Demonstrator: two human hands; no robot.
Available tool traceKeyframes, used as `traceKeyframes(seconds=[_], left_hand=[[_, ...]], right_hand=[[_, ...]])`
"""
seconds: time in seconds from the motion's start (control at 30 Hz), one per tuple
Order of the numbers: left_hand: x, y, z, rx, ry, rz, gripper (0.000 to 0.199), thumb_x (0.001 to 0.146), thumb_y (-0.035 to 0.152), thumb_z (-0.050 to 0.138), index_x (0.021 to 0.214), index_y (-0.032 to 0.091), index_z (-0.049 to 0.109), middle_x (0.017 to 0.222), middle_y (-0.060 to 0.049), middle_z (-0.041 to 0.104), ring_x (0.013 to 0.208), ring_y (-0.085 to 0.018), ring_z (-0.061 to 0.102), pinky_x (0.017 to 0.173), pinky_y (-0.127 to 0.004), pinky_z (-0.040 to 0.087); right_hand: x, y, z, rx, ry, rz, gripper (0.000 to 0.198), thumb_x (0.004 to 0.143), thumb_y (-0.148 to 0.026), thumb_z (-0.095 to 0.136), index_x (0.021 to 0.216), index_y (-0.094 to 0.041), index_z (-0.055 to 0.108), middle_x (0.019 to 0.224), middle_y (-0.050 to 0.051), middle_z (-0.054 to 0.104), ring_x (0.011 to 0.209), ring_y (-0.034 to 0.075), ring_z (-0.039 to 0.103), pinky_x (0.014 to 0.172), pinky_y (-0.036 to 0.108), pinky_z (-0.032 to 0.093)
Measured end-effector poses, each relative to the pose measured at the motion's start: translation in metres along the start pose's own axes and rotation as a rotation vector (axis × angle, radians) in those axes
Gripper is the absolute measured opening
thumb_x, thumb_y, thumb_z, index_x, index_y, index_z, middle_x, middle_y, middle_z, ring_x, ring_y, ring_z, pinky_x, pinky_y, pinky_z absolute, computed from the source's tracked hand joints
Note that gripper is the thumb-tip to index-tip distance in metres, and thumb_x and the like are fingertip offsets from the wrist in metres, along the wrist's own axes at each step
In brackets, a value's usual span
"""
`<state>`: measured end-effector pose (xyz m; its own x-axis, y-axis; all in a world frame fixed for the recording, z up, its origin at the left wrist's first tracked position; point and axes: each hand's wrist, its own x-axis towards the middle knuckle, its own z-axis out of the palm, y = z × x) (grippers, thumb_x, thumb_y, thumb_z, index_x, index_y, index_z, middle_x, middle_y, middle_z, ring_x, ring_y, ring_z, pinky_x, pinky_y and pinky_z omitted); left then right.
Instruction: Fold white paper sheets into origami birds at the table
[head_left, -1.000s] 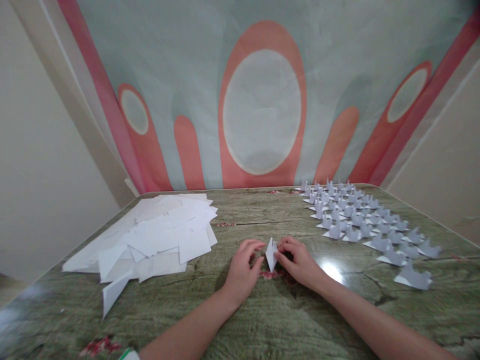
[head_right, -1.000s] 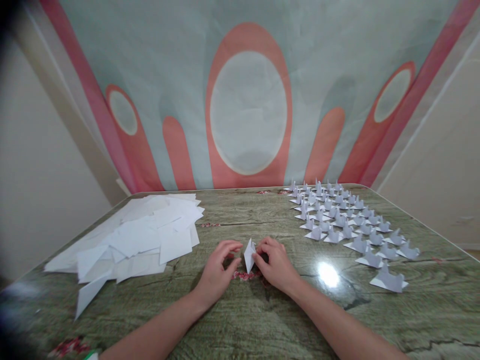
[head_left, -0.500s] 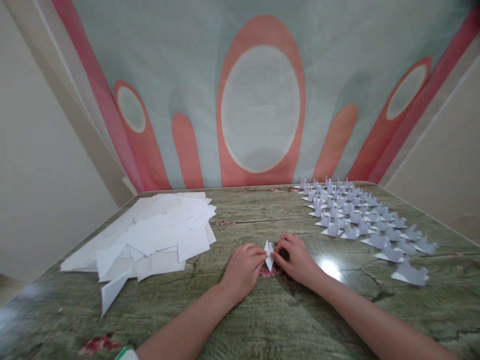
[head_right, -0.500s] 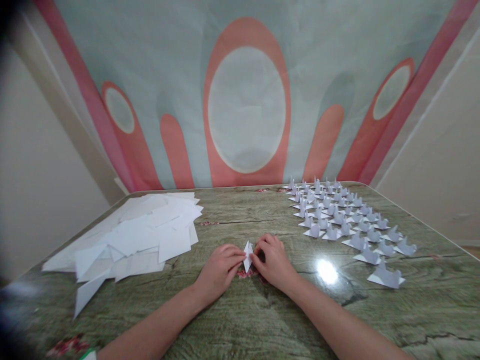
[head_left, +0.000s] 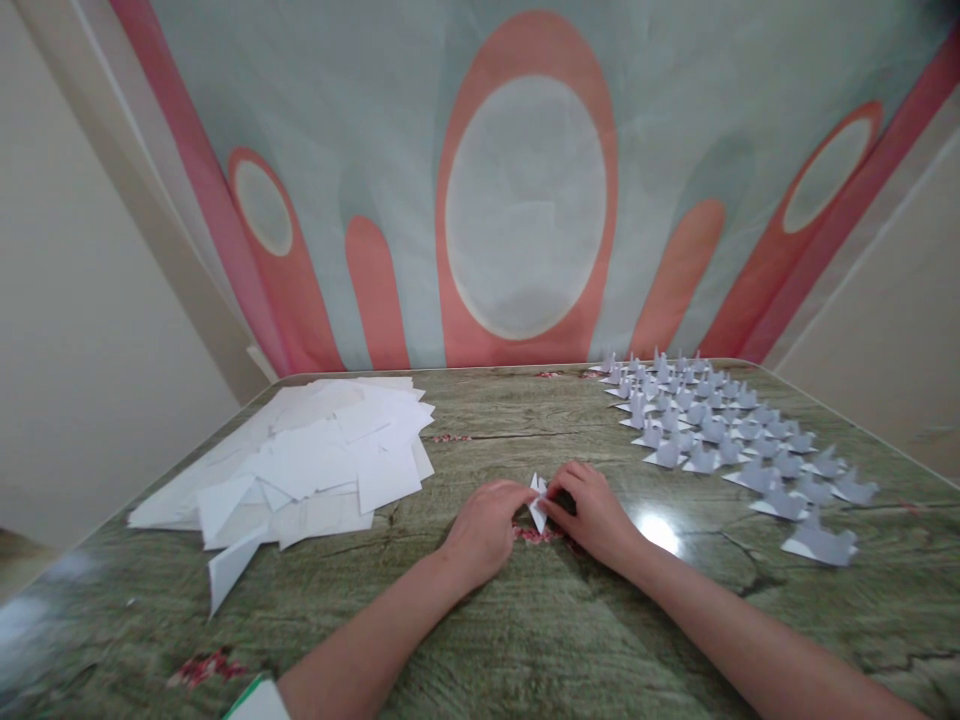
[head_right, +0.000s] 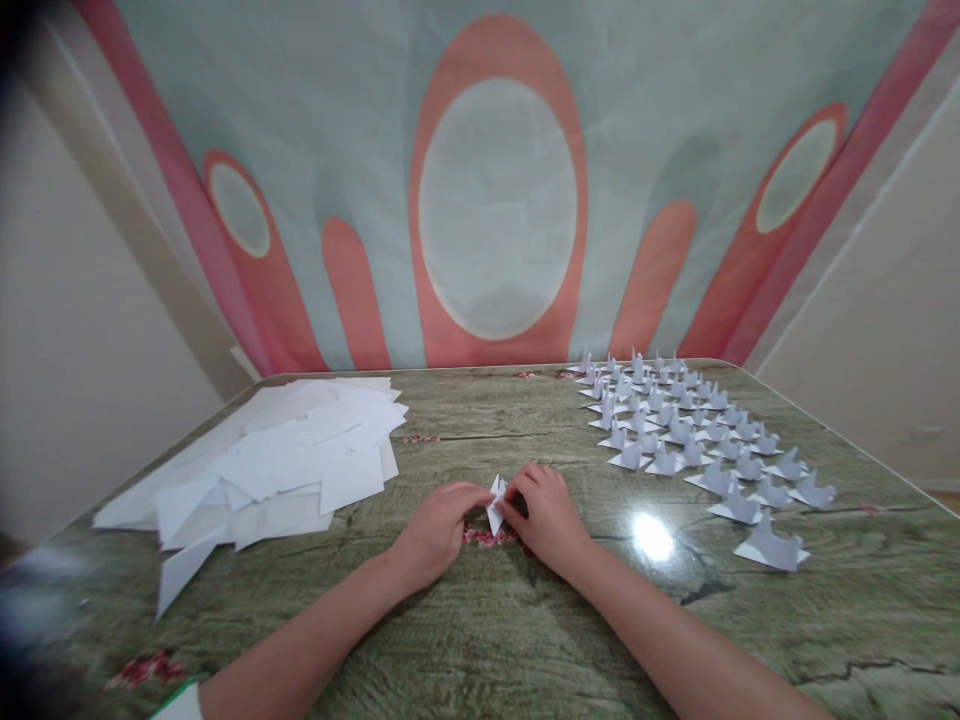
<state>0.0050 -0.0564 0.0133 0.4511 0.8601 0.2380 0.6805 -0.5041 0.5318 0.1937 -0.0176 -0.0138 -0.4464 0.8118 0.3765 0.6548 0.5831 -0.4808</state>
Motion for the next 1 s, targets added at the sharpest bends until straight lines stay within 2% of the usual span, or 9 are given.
traceKeyframes(seconds=[0.13,0.27,0.63,1.0], left_hand=[[0.000,0.002,-0.003,-0.014,-0.001,-0.080,0.062,0.063,-0.004,0.036,0.118,0.019,0.050,0.110,-0.005,0.063,0.105,-0.018,0.053,0.096,-0.034,0.038],[0.001,0.003,-0.004,0.002,-0.012,-0.099,0.067,0.062,-0.005,0.037,0.124,0.019,0.044,0.112,-0.004,0.063,0.110,-0.019,0.051,0.097,-0.034,0.036],[0.001,0.008,-0.005,0.160,-0.068,-0.109,0.062,0.068,0.000,0.042,0.126,0.021,0.045,0.114,-0.006,0.062,0.107,-0.020,0.053,0.094,-0.034,0.039],[-0.001,0.012,-0.008,0.166,-0.102,-0.091,0.062,0.069,0.000,0.043,0.127,0.020,0.042,0.111,-0.006,0.063,0.106,-0.021,0.054,0.092,-0.034,0.040]], right_hand=[[0.002,-0.001,0.001,-0.043,0.007,-0.002,0.020,0.079,-0.040,0.059,0.075,-0.021,0.057,0.079,0.004,0.056,0.080,0.020,0.050,0.069,0.032,0.037],[0.003,-0.004,0.001,-0.083,0.012,0.007,0.023,0.080,-0.042,0.058,0.074,-0.020,0.057,0.078,0.004,0.055,0.079,0.020,0.049,0.069,0.032,0.036],[0.001,-0.009,-0.004,-0.107,-0.036,0.005,0.020,0.076,-0.040,0.063,0.074,-0.021,0.055,0.082,0.003,0.053,0.081,0.020,0.047,0.070,0.032,0.034],[-0.005,-0.019,-0.006,-0.100,-0.079,-0.008,0.018,0.074,-0.034,0.065,0.072,-0.021,0.052,0.082,0.003,0.052,0.082,0.020,0.045,0.071,0.032,0.033]])
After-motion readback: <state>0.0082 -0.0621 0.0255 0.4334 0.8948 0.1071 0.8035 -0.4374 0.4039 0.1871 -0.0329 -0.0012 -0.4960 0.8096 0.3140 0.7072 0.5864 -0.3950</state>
